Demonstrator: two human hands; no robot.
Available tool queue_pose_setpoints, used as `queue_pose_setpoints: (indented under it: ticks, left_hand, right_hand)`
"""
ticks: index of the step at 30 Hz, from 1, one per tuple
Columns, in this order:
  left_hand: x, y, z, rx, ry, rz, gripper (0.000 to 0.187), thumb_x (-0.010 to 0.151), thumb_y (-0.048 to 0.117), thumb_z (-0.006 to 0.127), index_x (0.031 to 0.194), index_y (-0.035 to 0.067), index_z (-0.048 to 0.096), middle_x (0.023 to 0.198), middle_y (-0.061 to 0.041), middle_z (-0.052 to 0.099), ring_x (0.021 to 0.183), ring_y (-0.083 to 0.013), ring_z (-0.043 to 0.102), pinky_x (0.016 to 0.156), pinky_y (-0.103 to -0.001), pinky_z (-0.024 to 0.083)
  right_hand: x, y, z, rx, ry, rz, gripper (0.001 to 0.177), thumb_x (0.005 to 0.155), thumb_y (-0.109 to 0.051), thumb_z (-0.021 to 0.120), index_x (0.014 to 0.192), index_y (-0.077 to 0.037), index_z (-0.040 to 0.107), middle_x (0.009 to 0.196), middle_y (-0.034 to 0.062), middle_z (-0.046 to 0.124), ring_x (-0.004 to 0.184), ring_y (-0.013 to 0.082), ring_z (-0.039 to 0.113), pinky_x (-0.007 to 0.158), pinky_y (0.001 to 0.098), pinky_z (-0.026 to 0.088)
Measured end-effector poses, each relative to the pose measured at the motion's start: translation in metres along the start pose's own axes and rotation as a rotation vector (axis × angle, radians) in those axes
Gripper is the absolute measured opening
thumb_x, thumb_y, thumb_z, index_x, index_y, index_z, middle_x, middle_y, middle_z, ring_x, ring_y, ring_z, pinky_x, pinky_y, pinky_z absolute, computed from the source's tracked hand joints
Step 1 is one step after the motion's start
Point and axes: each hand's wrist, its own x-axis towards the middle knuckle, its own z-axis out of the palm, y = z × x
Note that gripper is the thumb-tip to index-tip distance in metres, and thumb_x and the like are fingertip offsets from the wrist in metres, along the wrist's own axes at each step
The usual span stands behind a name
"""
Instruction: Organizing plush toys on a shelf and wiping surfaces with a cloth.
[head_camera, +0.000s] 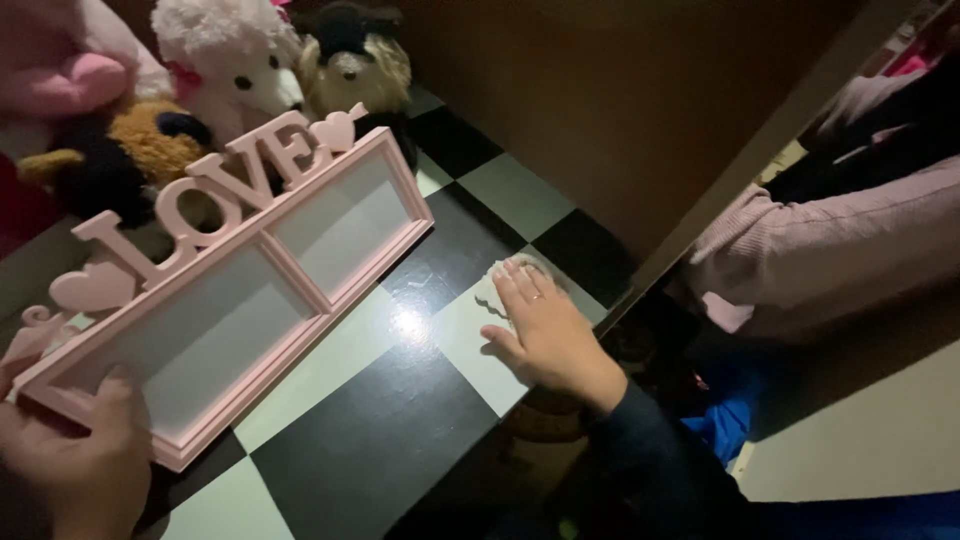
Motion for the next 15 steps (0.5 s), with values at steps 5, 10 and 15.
queue_pose_setpoints:
  ticks: [5,10,15]
  left_hand:
    - [-0.007,-0.027,-0.006,0.068,0.0,-0.067,0.061,0.102,-0.011,0.057,0.15,-0.001,0.02,0.143,-0.028,0.043,0.135,-0.034,0.055,0.115,-0.045,0.047]
    - [-0.004,-0.025,-0.006,-0.07,0.015,0.029,0.054,0.109,-0.011,0.053,0.148,0.003,0.018,0.148,-0.025,0.037,0.143,-0.0325,0.047,0.127,-0.044,0.042]
    - [-0.001,-0.02,-0.01,0.108,0.011,0.055,0.054,0.102,-0.01,0.055,0.144,0.001,0.023,0.143,-0.025,0.037,0.138,-0.0324,0.047,0.12,-0.042,0.042]
  right_hand:
    - [0.03,0.068,0.019,0.328,-0.211,0.152,0.07,0.101,-0.049,0.041,0.156,-0.008,0.035,0.162,0.0195,0.033,0.147,0.0354,0.037,0.117,0.0454,0.031]
    - [0.035,0.152,0.067,0.177,-0.197,0.19,0.064,0.103,-0.046,0.033,0.149,-0.001,0.04,0.152,0.0198,0.039,0.144,0.0341,0.032,0.119,0.0441,0.026]
    - [0.004,0.102,0.034,-0.57,-0.041,0.312,0.087,0.099,-0.068,0.036,0.143,0.006,0.048,0.15,0.0278,0.043,0.138,0.0442,0.04,0.111,0.0495,0.034]
